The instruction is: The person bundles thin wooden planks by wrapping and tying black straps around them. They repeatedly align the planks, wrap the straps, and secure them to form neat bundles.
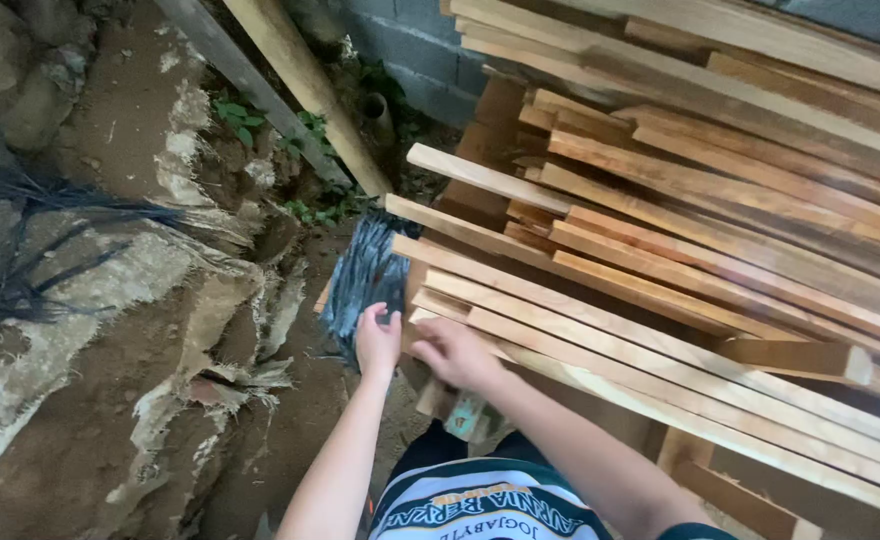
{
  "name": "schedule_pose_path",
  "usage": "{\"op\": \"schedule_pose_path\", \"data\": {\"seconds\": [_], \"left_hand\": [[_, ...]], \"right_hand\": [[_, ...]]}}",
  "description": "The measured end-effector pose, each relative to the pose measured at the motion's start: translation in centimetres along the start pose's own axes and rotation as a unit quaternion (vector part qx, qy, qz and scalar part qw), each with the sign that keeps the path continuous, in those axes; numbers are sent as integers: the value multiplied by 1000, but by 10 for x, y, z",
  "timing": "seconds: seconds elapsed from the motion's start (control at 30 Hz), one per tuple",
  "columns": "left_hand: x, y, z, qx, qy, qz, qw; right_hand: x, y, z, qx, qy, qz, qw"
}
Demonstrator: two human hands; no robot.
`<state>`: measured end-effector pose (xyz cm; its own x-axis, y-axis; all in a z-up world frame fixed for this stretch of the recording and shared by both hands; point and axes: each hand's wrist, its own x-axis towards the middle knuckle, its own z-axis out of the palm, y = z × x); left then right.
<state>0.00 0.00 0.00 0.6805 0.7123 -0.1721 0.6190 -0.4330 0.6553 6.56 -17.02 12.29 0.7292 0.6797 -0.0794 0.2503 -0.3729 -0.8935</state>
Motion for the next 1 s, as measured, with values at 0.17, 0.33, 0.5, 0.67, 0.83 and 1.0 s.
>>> {"op": "schedule_pose_path", "data": {"seconds": [0.17, 0.33, 0.5, 0.67, 0.83, 1.0], "left_hand": [[48, -110, 85, -29, -195, -67, 978], [39, -77, 60, -79, -224, -62, 970], [0, -40, 14, -133, -192, -64, 970], [-54, 15, -39, -187, -180, -24, 965], [-109, 30, -18, -218, -213, 53, 951], [-153, 71, -6, -190, -320, 158, 915]], "right_hand": [[43, 33, 97, 46, -10, 111, 993], [77, 50, 134, 53, 17, 258, 965], [67, 2, 84, 112, 12, 286, 952], [52, -43, 33, -17, -21, 271, 962], [49, 23, 5, 121, 5, 233, 965], [33, 66, -79, 101, -17, 252, 962]]}}
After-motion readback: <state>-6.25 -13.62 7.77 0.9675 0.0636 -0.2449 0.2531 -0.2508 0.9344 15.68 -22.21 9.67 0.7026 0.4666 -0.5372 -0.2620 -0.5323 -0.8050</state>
